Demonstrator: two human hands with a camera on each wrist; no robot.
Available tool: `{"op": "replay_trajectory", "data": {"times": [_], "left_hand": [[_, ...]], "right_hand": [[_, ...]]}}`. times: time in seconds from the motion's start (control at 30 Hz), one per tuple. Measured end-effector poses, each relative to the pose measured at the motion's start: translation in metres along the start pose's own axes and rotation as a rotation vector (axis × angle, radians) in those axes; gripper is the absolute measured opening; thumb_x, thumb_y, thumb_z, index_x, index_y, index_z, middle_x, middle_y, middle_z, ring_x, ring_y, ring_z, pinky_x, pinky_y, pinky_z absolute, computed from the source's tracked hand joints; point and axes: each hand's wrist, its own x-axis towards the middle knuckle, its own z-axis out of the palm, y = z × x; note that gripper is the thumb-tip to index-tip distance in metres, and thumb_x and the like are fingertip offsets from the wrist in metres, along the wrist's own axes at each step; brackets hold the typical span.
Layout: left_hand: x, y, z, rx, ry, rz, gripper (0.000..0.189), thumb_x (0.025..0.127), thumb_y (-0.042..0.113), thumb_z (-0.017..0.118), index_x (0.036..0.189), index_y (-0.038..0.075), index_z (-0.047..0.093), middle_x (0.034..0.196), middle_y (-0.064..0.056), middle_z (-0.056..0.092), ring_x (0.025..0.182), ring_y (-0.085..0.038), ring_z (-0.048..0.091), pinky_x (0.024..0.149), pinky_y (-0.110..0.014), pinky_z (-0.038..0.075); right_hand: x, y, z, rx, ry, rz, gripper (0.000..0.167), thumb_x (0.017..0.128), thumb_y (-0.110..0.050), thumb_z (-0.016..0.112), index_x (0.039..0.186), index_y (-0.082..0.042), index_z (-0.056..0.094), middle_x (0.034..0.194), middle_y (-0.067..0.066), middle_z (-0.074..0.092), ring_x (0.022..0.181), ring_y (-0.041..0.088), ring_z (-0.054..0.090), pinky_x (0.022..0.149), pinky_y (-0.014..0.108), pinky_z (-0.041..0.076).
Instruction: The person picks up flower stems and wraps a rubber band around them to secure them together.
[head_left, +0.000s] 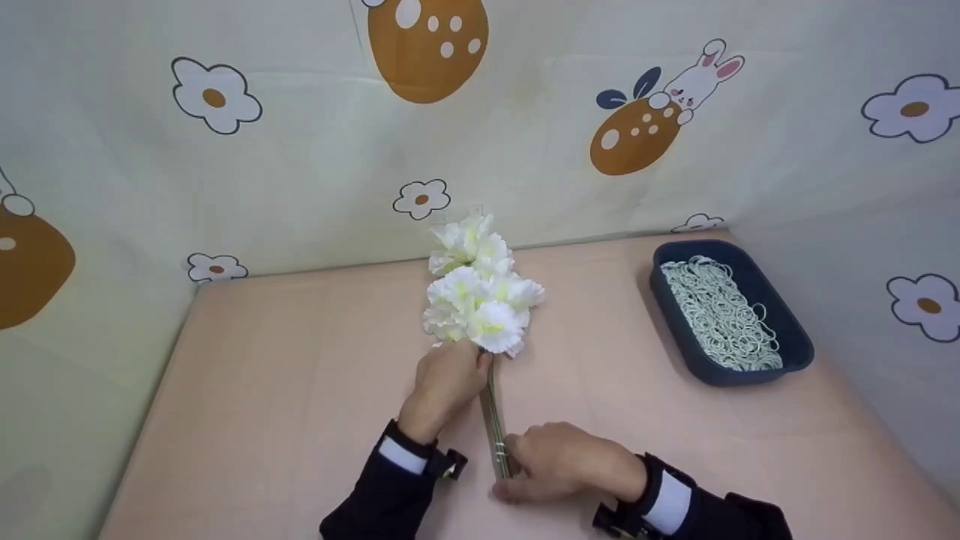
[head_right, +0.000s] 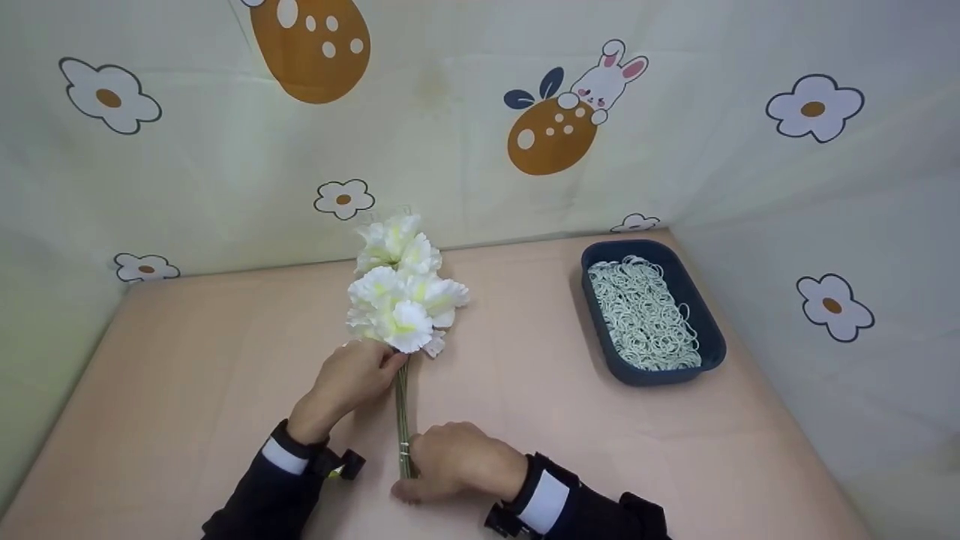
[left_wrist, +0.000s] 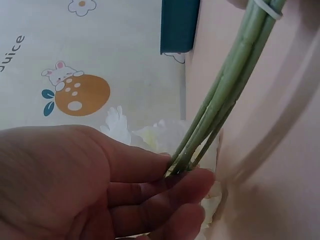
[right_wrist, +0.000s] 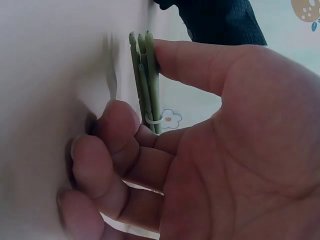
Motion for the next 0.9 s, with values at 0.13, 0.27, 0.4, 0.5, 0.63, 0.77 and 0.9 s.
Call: {"op": "replay_trajectory", "data": {"times": [0.13, 0.27, 0.4, 0.5, 0.63, 0.77, 0.9], "left_hand": [[0.000, 0.001, 0.002, 0.013, -0.001, 0.001, 0.031, 0.100, 0.025, 0.064, 0.071, 0.014, 0.059, 0.059, 0.000, 0.049, 0.051, -0.018, 0.049, 0.047, -0.036, 0.042], [0.000, 0.001, 0.003, 0.001, -0.013, -0.008, 0.033, 0.100, 0.025, 0.064, 0.070, 0.014, 0.060, 0.058, 0.001, 0.048, 0.050, -0.018, 0.048, 0.047, -0.035, 0.041], [0.000, 0.000, 0.003, -0.025, -0.058, -0.034, 0.038, 0.102, 0.026, 0.062, 0.066, 0.015, 0.056, 0.057, 0.002, 0.046, 0.049, -0.016, 0.047, 0.046, -0.032, 0.040], [0.000, -0.001, 0.003, -0.038, -0.081, -0.041, 0.038, 0.103, 0.026, 0.060, 0.066, 0.016, 0.055, 0.056, 0.002, 0.045, 0.048, -0.016, 0.047, 0.046, -0.031, 0.039], [0.000, -0.002, 0.002, -0.026, -0.044, -0.012, 0.035, 0.101, 0.025, 0.062, 0.069, 0.014, 0.059, 0.058, 0.002, 0.046, 0.051, -0.017, 0.048, 0.048, -0.035, 0.042], [-0.003, -0.003, -0.005, 0.007, 0.012, 0.020, 0.033, 0.099, 0.025, 0.065, 0.069, 0.014, 0.059, 0.059, 0.002, 0.047, 0.052, -0.018, 0.048, 0.049, -0.038, 0.043], [-0.009, -0.003, -0.020, 0.027, 0.034, 0.023, 0.038, 0.098, 0.028, 0.065, 0.063, 0.015, 0.056, 0.056, 0.004, 0.044, 0.049, -0.015, 0.045, 0.048, -0.034, 0.039]], "right_hand": [[0.000, 0.000, 0.002, -0.011, 0.002, 0.002, 0.037, 0.092, -0.056, 0.066, 0.080, -0.022, 0.058, 0.064, -0.009, 0.053, 0.056, 0.010, 0.051, 0.052, 0.031, 0.042], [0.000, -0.001, 0.002, -0.010, 0.004, 0.005, 0.038, 0.092, -0.058, 0.065, 0.080, -0.022, 0.057, 0.064, -0.009, 0.053, 0.055, 0.010, 0.050, 0.052, 0.031, 0.041], [-0.001, -0.001, 0.002, -0.024, 0.006, -0.014, 0.035, 0.095, -0.053, 0.064, 0.083, -0.021, 0.058, 0.064, -0.009, 0.053, 0.056, 0.010, 0.050, 0.053, 0.030, 0.041], [-0.001, -0.001, 0.002, -0.029, 0.004, -0.024, 0.032, 0.098, -0.048, 0.063, 0.084, -0.020, 0.057, 0.065, -0.009, 0.053, 0.056, 0.009, 0.050, 0.054, 0.030, 0.041], [-0.001, -0.001, 0.002, -0.036, 0.017, -0.035, 0.030, 0.099, -0.046, 0.063, 0.084, -0.020, 0.058, 0.065, -0.010, 0.052, 0.057, 0.008, 0.050, 0.054, 0.028, 0.041], [-0.008, -0.003, -0.003, -0.118, 0.148, -0.105, 0.029, 0.099, -0.044, 0.063, 0.085, -0.019, 0.059, 0.066, -0.011, 0.052, 0.057, 0.006, 0.049, 0.052, 0.028, 0.041], [-0.017, -0.002, -0.012, -0.237, 0.357, -0.155, 0.023, 0.100, -0.039, 0.062, 0.096, -0.016, 0.063, 0.082, -0.006, 0.061, 0.071, 0.012, 0.058, 0.059, 0.031, 0.047]]}}
